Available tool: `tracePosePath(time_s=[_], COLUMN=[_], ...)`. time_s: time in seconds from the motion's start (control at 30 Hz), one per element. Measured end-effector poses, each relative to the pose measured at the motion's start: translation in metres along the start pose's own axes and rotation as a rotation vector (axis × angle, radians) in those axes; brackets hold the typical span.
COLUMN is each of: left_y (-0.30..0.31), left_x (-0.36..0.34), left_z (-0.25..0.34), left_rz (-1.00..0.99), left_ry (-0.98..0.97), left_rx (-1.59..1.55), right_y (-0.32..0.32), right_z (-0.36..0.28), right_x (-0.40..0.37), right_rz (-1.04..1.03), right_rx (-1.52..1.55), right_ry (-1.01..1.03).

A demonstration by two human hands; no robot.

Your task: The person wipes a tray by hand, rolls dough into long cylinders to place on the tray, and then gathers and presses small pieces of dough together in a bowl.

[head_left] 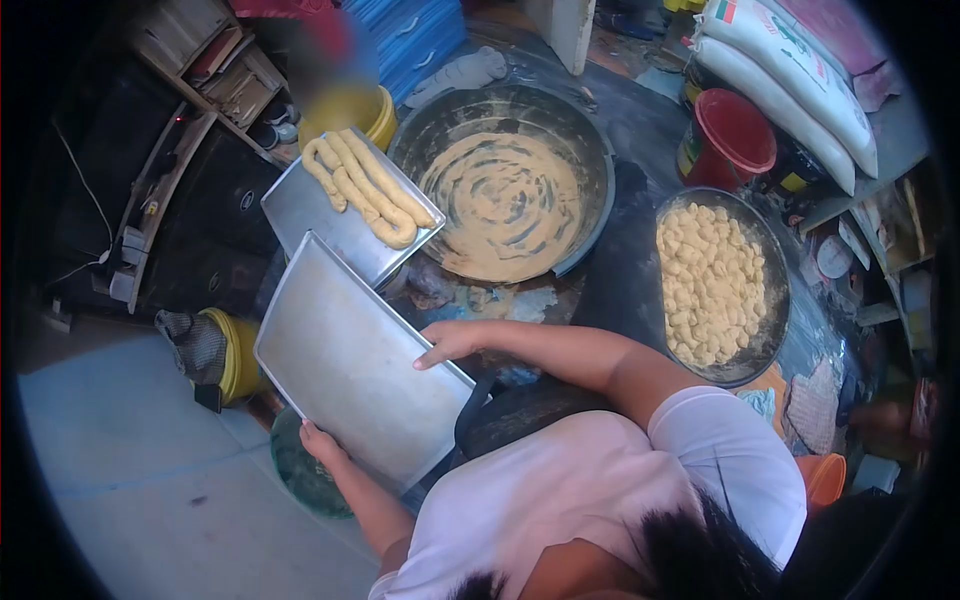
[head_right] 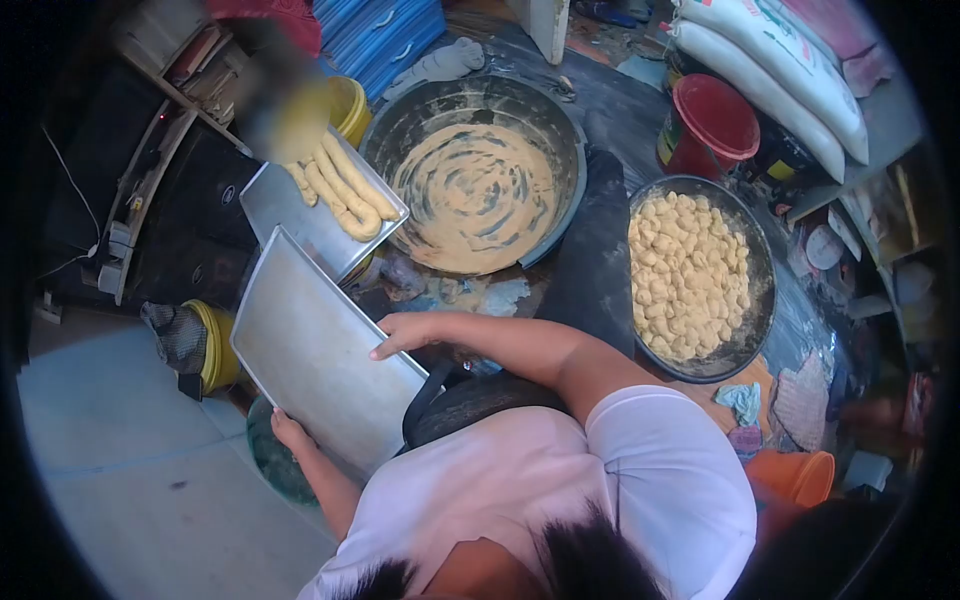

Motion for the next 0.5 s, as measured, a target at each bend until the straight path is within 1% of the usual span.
tracePosePath(time_s=[0.1,0.17,0.33,0.5], left_y=[0.003,0.003,-0.001,-0.004], left_x=[0.001,-0.002,-0.008,0.003], left_z=[-0.002,0.0,0.014,0.01], left_rz=[-0.007,-0.007,0.018,0.007], left_ry=[-0.001,0.001,-0.038,-0.085], left_rx=[-0.008,-0.008,0.034,0.06], right_y=[-0.004,-0.006,-0.006,-0.004], right_z=[0.002,0.004,0.012,0.017], right_x=[0.001,0.0,0.002,-0.002], right_rz=[-0.001,-0.006,0.001,0.007], right_rx=[0.072,0.186,0.192,0.233], right_ry=[0.0,-0.055,-0.063,-0.069])
Point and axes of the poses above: each hand's wrist, its own x-axis towards the middle knuckle, its own y-axis out of the back of the hand, z = x × y, the point moved 6 cm from there along x, towards the middle knuckle, and after that the axes turned 8 degrees about y, right-handed, at the moved point
